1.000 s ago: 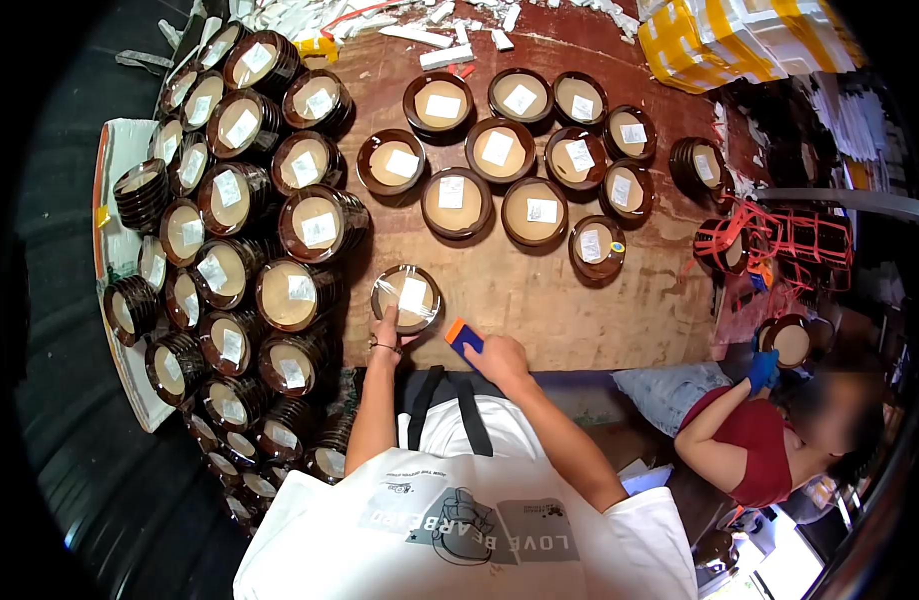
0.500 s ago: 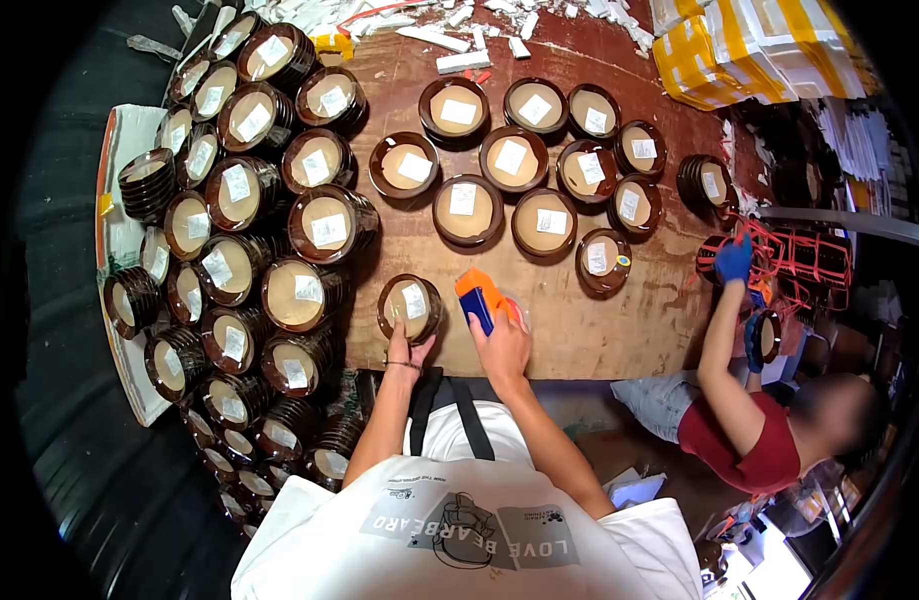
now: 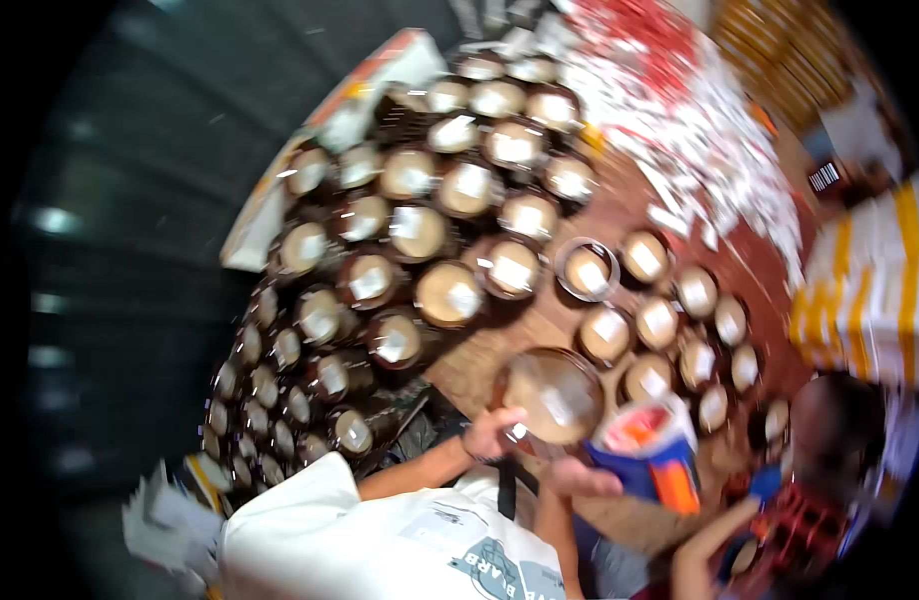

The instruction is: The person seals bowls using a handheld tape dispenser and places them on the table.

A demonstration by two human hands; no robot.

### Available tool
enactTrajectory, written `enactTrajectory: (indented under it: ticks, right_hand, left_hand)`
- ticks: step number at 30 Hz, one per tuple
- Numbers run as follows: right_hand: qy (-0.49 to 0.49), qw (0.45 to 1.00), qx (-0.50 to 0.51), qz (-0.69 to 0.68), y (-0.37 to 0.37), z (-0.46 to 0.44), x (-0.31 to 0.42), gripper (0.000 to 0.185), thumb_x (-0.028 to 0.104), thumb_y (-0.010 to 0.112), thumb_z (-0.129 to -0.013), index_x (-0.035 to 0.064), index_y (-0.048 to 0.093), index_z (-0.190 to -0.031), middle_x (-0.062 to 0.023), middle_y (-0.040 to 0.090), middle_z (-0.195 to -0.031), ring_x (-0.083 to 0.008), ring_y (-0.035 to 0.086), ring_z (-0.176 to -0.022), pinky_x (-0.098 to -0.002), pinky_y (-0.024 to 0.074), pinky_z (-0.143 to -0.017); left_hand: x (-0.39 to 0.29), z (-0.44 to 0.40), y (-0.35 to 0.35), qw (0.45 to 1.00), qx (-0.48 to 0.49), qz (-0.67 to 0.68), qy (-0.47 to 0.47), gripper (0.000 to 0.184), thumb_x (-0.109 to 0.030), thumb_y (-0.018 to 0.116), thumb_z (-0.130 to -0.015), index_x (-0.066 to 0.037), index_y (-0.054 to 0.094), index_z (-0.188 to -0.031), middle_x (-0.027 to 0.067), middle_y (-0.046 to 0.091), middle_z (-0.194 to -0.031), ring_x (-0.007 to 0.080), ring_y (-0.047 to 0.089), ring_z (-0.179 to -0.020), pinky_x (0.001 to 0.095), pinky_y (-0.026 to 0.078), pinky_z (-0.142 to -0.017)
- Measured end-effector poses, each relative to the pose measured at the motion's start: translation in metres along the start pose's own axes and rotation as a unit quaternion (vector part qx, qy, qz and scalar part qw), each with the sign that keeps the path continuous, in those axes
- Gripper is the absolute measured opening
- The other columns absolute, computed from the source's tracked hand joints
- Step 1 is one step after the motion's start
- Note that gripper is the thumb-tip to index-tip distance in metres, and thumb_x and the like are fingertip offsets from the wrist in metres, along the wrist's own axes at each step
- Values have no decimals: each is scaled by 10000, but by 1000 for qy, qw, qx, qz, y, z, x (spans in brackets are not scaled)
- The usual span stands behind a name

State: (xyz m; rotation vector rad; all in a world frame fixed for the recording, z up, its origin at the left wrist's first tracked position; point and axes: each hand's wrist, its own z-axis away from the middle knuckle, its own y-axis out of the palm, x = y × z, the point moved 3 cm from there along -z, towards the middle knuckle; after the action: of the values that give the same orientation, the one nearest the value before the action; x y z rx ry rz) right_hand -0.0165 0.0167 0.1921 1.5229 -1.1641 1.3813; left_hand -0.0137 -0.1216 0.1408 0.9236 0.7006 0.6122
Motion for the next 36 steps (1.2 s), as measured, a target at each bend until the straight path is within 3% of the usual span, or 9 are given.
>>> enactTrajectory:
  ticks: [2, 8, 12, 15, 23, 27, 31, 34, 36]
  right_hand:
    - [-43, 967, -126, -216, -2, -8, 53, 728, 618, 392, -1029, -43, 489, -1315, -171, 524, -1377, -282, 531, -1227, -425, 434, -1084]
    - [-143, 955, -49, -255, -34, -49, 79, 635, 515, 376, -1065, -62, 480, -1310, -171, 533, -1345, -251, 560, -1163, -402, 471, -1038]
    - [-226, 939, -12, -260, -47, -51, 97, 566, 436, 362, -1092, -76, 469, -1310, -170, 533, -1329, -227, 575, -1123, -385, 491, -1012]
    - [-293, 909, 121, -270, -39, -44, 99, 525, 385, 347, -1110, -85, 451, -1321, -164, 516, -1340, -211, 568, -1120, -374, 485, -1017]
    - [-111, 975, 189, -46, -6, 70, 55, 552, 379, 502, -1059, -163, 592, -1107, -242, 643, -965, -314, 623, -821, -406, 531, -754]
    - [-298, 879, 356, 107, -36, 108, 51, 486, 317, 530, -1057, -160, 600, -1112, -237, 663, -1017, -295, 603, -846, -410, 520, -770]
    - [-87, 929, 347, 98, -41, 99, -29, 509, 360, 566, -1040, -143, 607, -1109, -211, 656, -1030, -265, 600, -852, -392, 519, -769]
    - [17, 948, 310, 66, -29, 134, -7, 520, 377, 572, -1036, -135, 604, -1117, -196, 654, -1026, -249, 605, -855, -385, 521, -771]
    - [81, 953, 291, -5, -18, 159, 22, 528, 389, 573, -1034, -129, 601, -1130, -189, 654, -1026, -240, 607, -855, -381, 524, -776]
  left_hand:
    - [-17, 11, 45, 993, 92, -31, 69, 723, -35, 587, -905, -53, 278, -1558, 127, 435, -1516, 269, 473, -1369, 434, 406, -1125]
    - [-37, 46, 142, 949, 158, -79, 261, 1216, -262, 927, -667, -53, 170, -1595, 91, 334, -1566, 211, 321, -1448, 389, 259, -1188]
    - [-31, 67, 159, 963, -3, -25, 270, 826, 35, 736, -804, -36, 346, -1529, 103, 474, -1475, 224, 469, -1344, 381, 391, -1122]
    - [-53, 90, 144, 979, 71, 59, 182, 669, -76, 694, -891, -18, 408, -1493, 132, 571, -1413, 252, 560, -1280, 412, 437, -1105]
    - [-138, 187, -26, 926, -86, 308, 203, 470, -222, 676, -905, -75, 573, -1340, 134, 597, -1373, 296, 555, -1297, 552, 420, -1133]
    - [-275, 269, -169, 776, -268, 172, 544, 467, -201, 704, -900, -51, 575, -1324, 133, 615, -1342, 312, 584, -1232, 573, 461, -1063]
    - [-400, 312, -298, 541, -483, 278, 630, 438, -200, 633, -954, -87, 566, -1372, 146, 617, -1327, 359, 622, -1179, 586, 587, -858]
    - [-456, 298, -477, 587, -290, 389, 648, 655, -215, 823, -829, -114, 511, -1396, 132, 584, -1349, 387, 634, -1118, 547, 605, -821]
    - [-455, 296, -483, 562, -399, 420, 591, 577, -328, 684, -920, -96, 505, -1418, 143, 566, -1380, 386, 604, -1181, 569, 584, -908]
